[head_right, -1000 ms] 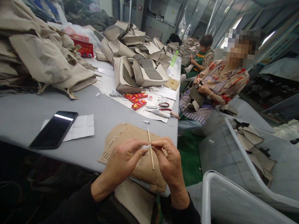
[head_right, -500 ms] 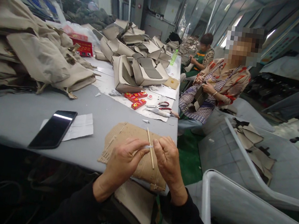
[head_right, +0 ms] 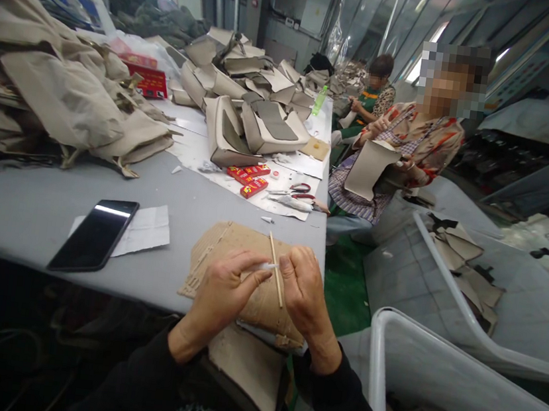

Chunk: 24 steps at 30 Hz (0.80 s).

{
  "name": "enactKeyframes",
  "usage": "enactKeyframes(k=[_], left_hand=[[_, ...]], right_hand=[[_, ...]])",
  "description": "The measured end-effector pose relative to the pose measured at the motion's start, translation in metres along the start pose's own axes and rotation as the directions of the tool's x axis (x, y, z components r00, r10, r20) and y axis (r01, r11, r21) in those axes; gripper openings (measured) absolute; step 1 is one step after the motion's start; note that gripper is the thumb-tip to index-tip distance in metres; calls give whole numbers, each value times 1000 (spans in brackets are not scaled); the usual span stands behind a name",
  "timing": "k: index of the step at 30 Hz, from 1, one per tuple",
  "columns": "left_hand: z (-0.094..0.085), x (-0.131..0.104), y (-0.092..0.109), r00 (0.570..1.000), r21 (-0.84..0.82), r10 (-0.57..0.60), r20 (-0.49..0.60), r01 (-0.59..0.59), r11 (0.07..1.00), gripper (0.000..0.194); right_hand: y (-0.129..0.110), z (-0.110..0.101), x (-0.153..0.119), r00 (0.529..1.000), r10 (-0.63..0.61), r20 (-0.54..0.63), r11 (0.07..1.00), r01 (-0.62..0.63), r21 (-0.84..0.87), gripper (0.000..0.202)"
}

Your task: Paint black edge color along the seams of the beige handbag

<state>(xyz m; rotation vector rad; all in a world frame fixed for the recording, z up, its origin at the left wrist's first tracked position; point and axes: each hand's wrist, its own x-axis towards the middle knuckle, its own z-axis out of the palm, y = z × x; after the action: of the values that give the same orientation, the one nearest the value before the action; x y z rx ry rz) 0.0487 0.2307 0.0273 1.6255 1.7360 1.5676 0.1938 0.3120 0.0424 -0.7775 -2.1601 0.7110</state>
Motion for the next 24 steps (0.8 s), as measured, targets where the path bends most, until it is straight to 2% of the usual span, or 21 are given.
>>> enactKeyframes(k=[3,6,8,11,16,20,24], left_hand=[[0,0,-7,999,4,-41,-11,41,999,10],[-2,1,-17,991,-91,-130,-16,128,988,10],[-5,1,-24,981,-187,-191,-28,183,965,12],[-10,0,-32,957,-270,-286,-56,261,927,17],[-17,-6,-41,896,-371,-440,-59,390,843,31],[-21,-10,-42,870,-432,-489,-67,416,800,33],[-24,-11,-39,857,-492,-514,-35,433,755,31]], right_hand=[[3,-9,-1,995,-2,-101,1000,0,-22,32],[19,-23,2,959,112,-258,993,-102,52,30],[38,-30,7,931,208,-298,974,-170,149,26],[74,-30,16,926,289,-242,944,-232,236,28],[121,-14,32,918,341,-201,928,-295,228,31],[138,-2,41,929,337,-152,936,-314,158,24],[144,5,43,942,310,-129,951,-309,28,14]])
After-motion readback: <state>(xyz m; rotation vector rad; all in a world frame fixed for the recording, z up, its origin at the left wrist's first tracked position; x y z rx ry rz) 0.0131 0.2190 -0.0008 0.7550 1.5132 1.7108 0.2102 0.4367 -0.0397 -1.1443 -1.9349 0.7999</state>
